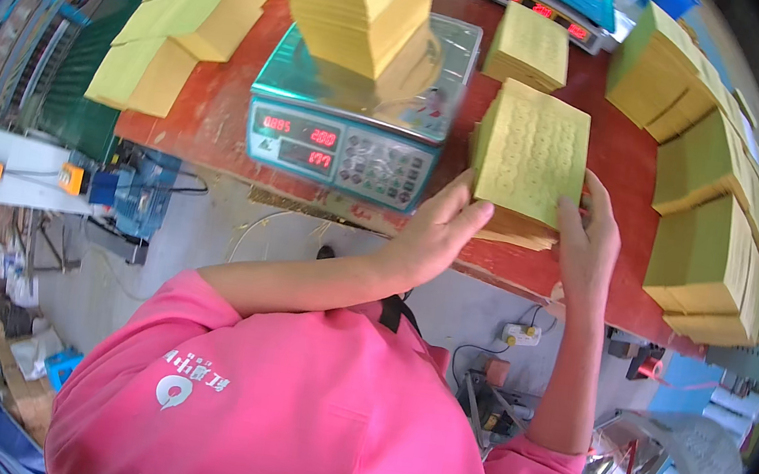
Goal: The recorder weighs stacks of yellow paper on a digital scale and organizes them on a worktable.
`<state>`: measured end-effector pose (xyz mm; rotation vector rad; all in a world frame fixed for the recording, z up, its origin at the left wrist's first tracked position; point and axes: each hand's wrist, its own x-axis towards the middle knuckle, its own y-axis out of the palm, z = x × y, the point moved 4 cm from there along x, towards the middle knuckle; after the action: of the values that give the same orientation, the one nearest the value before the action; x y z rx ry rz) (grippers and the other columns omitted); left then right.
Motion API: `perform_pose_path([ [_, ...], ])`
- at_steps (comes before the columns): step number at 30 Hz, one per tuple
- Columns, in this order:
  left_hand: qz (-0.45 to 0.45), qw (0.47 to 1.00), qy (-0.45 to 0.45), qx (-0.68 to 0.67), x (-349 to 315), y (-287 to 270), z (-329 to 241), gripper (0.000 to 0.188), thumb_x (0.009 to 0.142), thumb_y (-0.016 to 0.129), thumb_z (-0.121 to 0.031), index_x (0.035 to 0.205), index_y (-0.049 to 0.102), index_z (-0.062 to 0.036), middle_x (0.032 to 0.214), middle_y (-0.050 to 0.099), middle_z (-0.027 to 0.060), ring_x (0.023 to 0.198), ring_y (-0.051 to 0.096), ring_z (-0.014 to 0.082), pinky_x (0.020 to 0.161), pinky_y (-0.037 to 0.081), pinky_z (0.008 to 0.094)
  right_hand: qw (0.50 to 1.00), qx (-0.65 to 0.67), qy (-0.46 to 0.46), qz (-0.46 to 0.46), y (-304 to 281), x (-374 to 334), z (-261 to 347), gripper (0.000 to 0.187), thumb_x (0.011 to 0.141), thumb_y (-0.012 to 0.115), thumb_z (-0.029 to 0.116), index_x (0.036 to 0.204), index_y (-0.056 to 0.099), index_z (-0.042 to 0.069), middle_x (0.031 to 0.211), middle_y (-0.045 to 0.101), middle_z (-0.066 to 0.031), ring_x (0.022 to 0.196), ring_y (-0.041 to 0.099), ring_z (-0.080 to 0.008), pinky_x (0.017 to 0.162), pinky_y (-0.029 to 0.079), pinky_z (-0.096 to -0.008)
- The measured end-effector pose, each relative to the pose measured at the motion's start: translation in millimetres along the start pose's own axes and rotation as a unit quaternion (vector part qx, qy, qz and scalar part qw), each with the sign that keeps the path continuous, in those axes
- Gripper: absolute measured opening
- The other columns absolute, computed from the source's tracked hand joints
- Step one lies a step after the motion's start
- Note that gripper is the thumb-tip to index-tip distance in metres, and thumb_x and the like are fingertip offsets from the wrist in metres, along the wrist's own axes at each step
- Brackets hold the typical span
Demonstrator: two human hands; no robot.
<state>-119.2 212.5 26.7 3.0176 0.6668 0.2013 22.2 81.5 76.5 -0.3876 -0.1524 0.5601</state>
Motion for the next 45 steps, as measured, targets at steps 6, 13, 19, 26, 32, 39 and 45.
perform_pose_path([
  [6, -0.105, 0.981, 0.089, 0.133, -7, 1, 0, 0.065, 0.094, 0.058, -0.014, 0.142, 0.026, 0.0139, 0.139, 0.04, 0.0349, 0.13, 0.04, 0.0458, 0.11, 0.032, 0.0456, 0.989, -0.139, -0.033, -0.022, -8, 4, -14, 0.038, 0.094, 0.058, 0.012, 0.13, 0.058, 0.002, 0.098, 0.064, -0.006, 0.08, 0.058, -0.0097, 0.068, 0.05, -0.0256],
  [13, -0.049, 0.983, 0.061, 0.167, -9, -7, 2, 0.066, 0.095, 0.058, -0.016, 0.146, 0.025, 0.0092, 0.148, 0.036, 0.0282, 0.138, 0.037, 0.038, 0.114, 0.028, 0.0395, 0.991, -0.125, -0.038, -0.04, -2, 0, -15, 0.036, 0.093, 0.059, 0.009, 0.128, 0.059, 0.003, 0.1, 0.065, -0.0063, 0.082, 0.058, -0.01, 0.073, 0.05, -0.025],
  [19, 0.018, 0.981, 0.069, 0.178, 6, -33, -14, 0.055, 0.091, 0.065, -0.021, 0.134, 0.046, 0.0084, 0.139, 0.046, 0.0284, 0.132, 0.042, 0.0414, 0.111, 0.034, 0.0417, 0.99, -0.106, -0.006, -0.092, -4, -10, -6, 0.035, 0.091, 0.06, 0.009, 0.125, 0.061, 0.002, 0.099, 0.068, -0.0072, 0.085, 0.061, -0.0107, 0.073, 0.051, -0.0266],
  [26, 0.14, 0.899, 0.289, 0.297, 32, -26, -64, 0.046, 0.075, 0.077, -0.013, 0.117, 0.061, 0.0007, 0.129, 0.056, 0.0189, 0.117, 0.054, 0.0359, 0.101, 0.043, 0.0434, 0.969, -0.09, -0.033, -0.226, -20, -27, -17, 0.031, 0.09, 0.062, 0.01, 0.12, 0.064, 0.002, 0.101, 0.069, -0.0081, 0.089, 0.063, -0.0137, 0.075, 0.052, -0.0279],
  [32, 0.161, 0.843, 0.322, 0.4, 52, -7, -61, 0.022, 0.071, 0.076, -0.007, 0.089, 0.065, -0.0031, 0.102, 0.064, 0.0099, 0.097, 0.06, 0.0303, 0.084, 0.048, 0.0396, 0.96, -0.003, 0.055, -0.275, -30, -69, -19, 0.027, 0.091, 0.061, 0.007, 0.117, 0.066, 0.002, 0.1, 0.069, -0.0063, 0.086, 0.063, -0.0106, 0.076, 0.051, -0.0258],
  [39, 0.115, 0.843, 0.347, 0.395, 55, -2, -65, 0.01, 0.076, 0.07, -0.001, 0.083, 0.063, -0.0028, 0.091, 0.067, 0.0093, 0.086, 0.063, 0.0298, 0.077, 0.049, 0.0383, 0.949, 0.009, 0.051, -0.311, -49, -103, -41, 0.024, 0.093, 0.058, 0.005, 0.115, 0.065, -0.001, 0.1, 0.068, -0.0067, 0.084, 0.063, -0.0092, 0.075, 0.051, -0.0254],
  [45, 0.111, 0.84, 0.396, 0.354, 36, -12, -104, 0.01, 0.077, 0.068, 0.001, 0.084, 0.062, -0.0025, 0.096, 0.069, 0.0092, 0.088, 0.064, 0.029, 0.079, 0.048, 0.0388, 0.943, 0.23, 0.073, -0.231, -44, -98, -13, 0.029, 0.096, 0.055, 0.012, 0.119, 0.062, -0.004, 0.103, 0.068, -0.0103, 0.085, 0.064, -0.0126, 0.076, 0.052, -0.0258],
])
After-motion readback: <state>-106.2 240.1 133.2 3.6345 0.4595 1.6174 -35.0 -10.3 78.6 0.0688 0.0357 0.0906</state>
